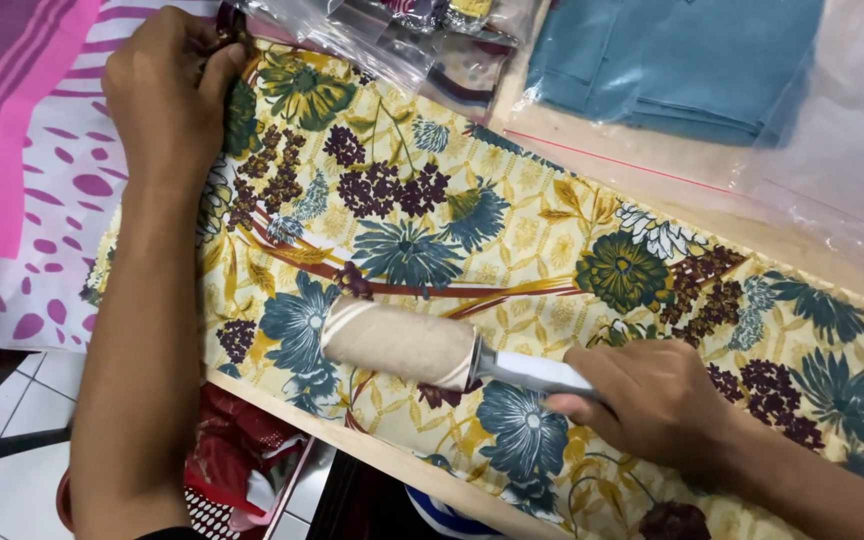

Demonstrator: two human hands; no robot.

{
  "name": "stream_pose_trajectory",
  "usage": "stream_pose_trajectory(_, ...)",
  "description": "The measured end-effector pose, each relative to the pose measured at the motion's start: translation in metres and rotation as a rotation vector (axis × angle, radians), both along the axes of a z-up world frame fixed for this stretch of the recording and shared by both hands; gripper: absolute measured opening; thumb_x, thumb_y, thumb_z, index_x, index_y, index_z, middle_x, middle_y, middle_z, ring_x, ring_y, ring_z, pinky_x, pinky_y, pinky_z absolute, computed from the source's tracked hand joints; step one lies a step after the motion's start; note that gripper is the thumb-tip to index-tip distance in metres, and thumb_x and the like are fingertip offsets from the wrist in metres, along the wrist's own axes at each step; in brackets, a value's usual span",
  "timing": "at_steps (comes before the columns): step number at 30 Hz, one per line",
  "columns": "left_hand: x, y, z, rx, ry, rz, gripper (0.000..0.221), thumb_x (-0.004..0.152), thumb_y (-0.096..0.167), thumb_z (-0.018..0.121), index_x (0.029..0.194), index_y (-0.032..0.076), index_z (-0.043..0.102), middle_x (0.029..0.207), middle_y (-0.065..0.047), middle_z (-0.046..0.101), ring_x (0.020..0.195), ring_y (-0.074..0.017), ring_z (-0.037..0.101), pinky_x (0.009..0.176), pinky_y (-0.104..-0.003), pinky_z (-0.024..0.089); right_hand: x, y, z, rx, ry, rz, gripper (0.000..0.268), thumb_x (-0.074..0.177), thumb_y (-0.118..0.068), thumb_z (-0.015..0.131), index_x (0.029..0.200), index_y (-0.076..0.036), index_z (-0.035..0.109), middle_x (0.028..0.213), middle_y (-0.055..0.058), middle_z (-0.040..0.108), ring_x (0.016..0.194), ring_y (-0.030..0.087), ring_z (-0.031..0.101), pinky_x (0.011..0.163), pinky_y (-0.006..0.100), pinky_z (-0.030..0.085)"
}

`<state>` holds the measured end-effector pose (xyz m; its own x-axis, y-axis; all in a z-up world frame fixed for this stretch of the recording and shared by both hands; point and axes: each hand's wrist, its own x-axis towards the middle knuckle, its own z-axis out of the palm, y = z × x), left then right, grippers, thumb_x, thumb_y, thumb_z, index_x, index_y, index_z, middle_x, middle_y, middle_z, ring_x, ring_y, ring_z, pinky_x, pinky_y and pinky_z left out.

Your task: Using a lint roller to remove lint and debris from a floral patterned scarf

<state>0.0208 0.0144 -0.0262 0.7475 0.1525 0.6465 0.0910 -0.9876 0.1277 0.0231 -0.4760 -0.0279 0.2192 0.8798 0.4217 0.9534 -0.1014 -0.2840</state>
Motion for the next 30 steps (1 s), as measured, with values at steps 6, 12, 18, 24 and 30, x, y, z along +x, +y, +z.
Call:
stream_pose_trajectory(6,0.0,0.002,-0.002,0.029,-0.01,-0.029,0.028,0.101,0.01,0.097,0.102,0.001,0.07,0.094,-0.013,0.075,0.079,-0.0297,0.068,0.056,-0.042,0.044,0.03,-0.008,-0.013,-0.036,0.076,-0.203,0.042,0.102,-0.031,0.046,0.094,0.0,0.073,0.046,0.0,0.054,0.029,0.012,0.049,0.018,0.029,0.038)
stream_pose_trajectory(12,0.0,0.002,-0.003,0.04,-0.018,-0.037,0.028,0.103,0.011,0.097,0.103,0.002,0.07,0.094,-0.013,0.075,0.08,-0.0306,0.068,0.054,-0.042,0.044,0.055,-0.019,-0.013,-0.045,0.126,-0.595,0.032,0.11,-0.024,0.051,0.1,0.002,0.068,0.056,0.006,0.052,0.04,0.018,0.043,0.034,0.036,0.035)
stream_pose_trajectory(18,0.0,-0.003,0.002,0.0,0.04,0.017,0.029,0.102,0.015,0.095,0.103,0.002,0.069,0.095,-0.014,0.075,0.08,-0.0309,0.07,0.056,-0.043,0.048,0.051,-0.017,-0.028,0.051,0.007,-0.16,0.047,0.104,-0.036,0.035,0.082,-0.008,0.066,0.047,-0.004,0.043,0.032,0.011,0.04,0.023,0.03,0.036)
stream_pose_trajectory(24,-0.001,-0.006,0.003,0.016,0.021,0.015,0.029,0.103,0.015,0.095,0.105,0.002,0.069,0.094,-0.014,0.076,0.081,-0.0321,0.07,0.053,-0.044,0.047,0.051,-0.012,-0.018,-0.024,0.01,-0.356,0.03,0.105,-0.022,0.057,0.095,0.003,0.071,0.054,0.006,0.058,0.032,0.014,0.047,0.02,0.028,0.034)
stream_pose_trajectory(30,-0.001,-0.005,0.002,0.031,0.024,0.027,0.031,0.102,0.018,0.095,0.104,0.004,0.067,0.092,-0.012,0.074,0.079,-0.0309,0.067,0.055,-0.043,0.045,0.046,-0.02,-0.029,0.057,-0.03,-0.234,0.043,0.104,-0.031,0.043,0.094,0.001,0.069,0.05,0.001,0.05,0.034,0.015,0.046,0.025,0.033,0.038)
